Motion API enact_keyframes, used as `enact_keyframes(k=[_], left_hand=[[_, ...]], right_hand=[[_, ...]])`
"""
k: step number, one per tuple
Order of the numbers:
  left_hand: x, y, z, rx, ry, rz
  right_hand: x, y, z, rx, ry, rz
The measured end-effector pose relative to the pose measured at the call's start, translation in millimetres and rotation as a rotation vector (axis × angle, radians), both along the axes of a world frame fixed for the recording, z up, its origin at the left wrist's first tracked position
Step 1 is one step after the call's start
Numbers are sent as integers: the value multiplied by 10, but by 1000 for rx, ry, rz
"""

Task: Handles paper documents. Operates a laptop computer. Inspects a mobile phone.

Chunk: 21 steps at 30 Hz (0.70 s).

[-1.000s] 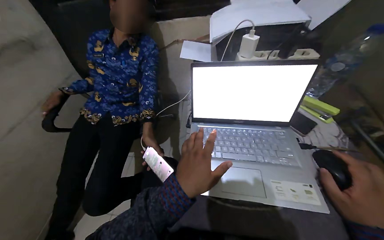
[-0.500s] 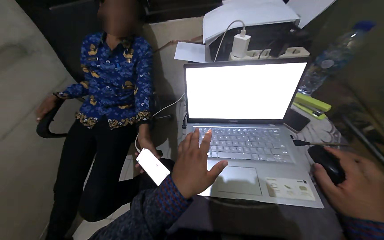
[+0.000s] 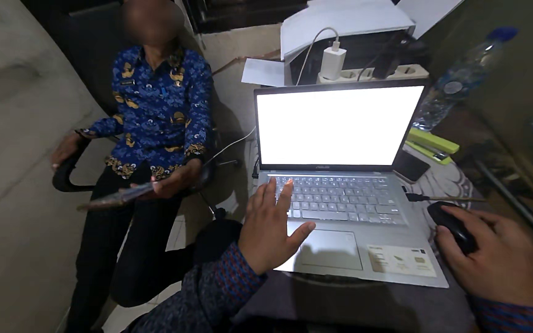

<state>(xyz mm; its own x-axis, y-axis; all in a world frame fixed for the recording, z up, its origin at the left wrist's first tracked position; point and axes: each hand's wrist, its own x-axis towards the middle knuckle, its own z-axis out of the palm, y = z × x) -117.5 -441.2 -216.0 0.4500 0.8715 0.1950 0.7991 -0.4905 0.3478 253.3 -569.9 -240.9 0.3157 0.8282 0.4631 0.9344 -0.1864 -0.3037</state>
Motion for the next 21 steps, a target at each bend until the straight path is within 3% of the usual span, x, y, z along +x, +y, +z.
enact_keyframes(k=[21], left_hand=[[-4,-2,15,-25,-8,-26]], right_hand=[[-17,1,3,22,16,2]])
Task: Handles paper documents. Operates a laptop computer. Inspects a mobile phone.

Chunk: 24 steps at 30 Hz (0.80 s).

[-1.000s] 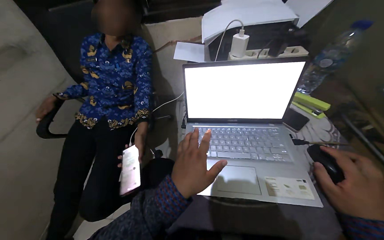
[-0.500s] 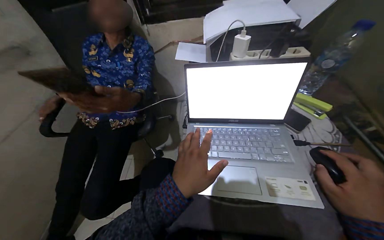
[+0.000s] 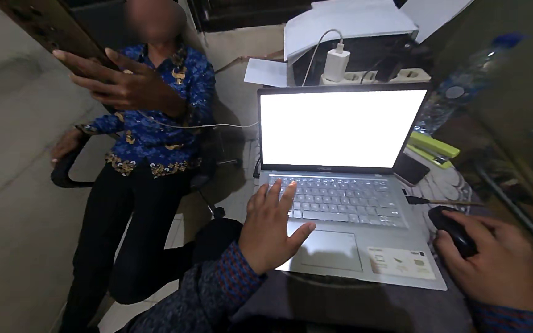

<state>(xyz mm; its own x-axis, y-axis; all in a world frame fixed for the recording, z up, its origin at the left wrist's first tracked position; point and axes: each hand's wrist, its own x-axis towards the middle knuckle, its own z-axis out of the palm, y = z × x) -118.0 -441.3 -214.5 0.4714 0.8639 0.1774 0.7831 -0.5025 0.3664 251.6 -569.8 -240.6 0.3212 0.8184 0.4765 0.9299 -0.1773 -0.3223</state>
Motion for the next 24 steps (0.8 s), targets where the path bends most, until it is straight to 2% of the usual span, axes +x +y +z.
enact_keyframes(k=[24], left_hand=[[-4,-11,-7,17,-10,6]], right_hand=[[-8,-4,17,-8,-3,1]])
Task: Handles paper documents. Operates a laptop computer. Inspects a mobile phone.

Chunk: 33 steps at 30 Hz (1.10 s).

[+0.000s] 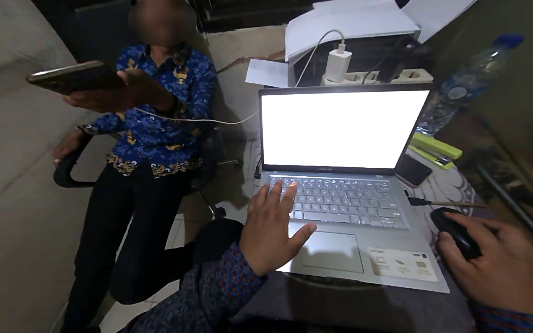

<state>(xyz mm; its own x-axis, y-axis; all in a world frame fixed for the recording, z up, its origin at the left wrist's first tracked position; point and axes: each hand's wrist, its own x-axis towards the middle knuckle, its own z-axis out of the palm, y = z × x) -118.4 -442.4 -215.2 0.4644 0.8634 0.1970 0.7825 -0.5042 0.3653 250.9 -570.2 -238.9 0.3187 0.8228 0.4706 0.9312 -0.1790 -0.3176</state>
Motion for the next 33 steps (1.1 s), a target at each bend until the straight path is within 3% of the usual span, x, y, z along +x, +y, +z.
enact_keyframes(k=[33], left_hand=[[1,7,-17,19,11,-1]], right_hand=[[9,-21,-40,29,-6,-10]])
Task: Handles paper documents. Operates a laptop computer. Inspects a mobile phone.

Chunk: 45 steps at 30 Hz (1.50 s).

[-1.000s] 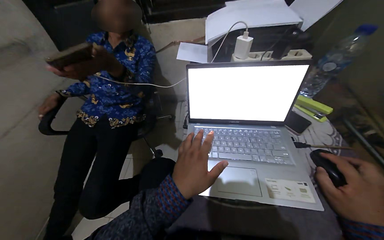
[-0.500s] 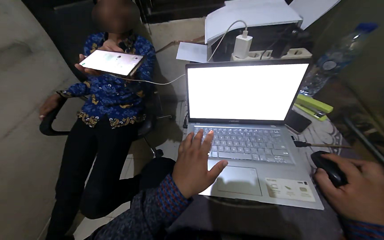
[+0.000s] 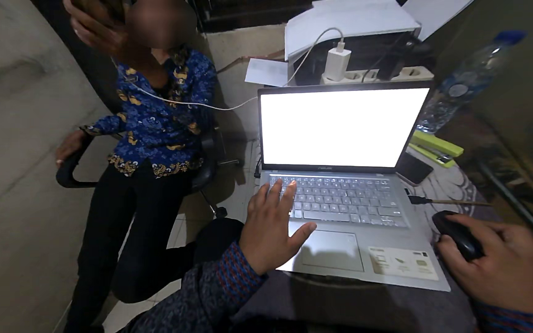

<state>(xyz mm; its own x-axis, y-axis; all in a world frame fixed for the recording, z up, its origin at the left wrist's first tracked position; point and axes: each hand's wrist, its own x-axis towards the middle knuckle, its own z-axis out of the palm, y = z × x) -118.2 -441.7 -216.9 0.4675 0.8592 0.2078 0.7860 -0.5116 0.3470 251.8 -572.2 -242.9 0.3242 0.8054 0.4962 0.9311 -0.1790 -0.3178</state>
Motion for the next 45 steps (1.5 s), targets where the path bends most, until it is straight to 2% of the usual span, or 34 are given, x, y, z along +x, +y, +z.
enact_keyframes(k=[45], left_hand=[[4,8,19,-24,-1,-1]], right_hand=[[-25,-18,54,-31,2,-20]])
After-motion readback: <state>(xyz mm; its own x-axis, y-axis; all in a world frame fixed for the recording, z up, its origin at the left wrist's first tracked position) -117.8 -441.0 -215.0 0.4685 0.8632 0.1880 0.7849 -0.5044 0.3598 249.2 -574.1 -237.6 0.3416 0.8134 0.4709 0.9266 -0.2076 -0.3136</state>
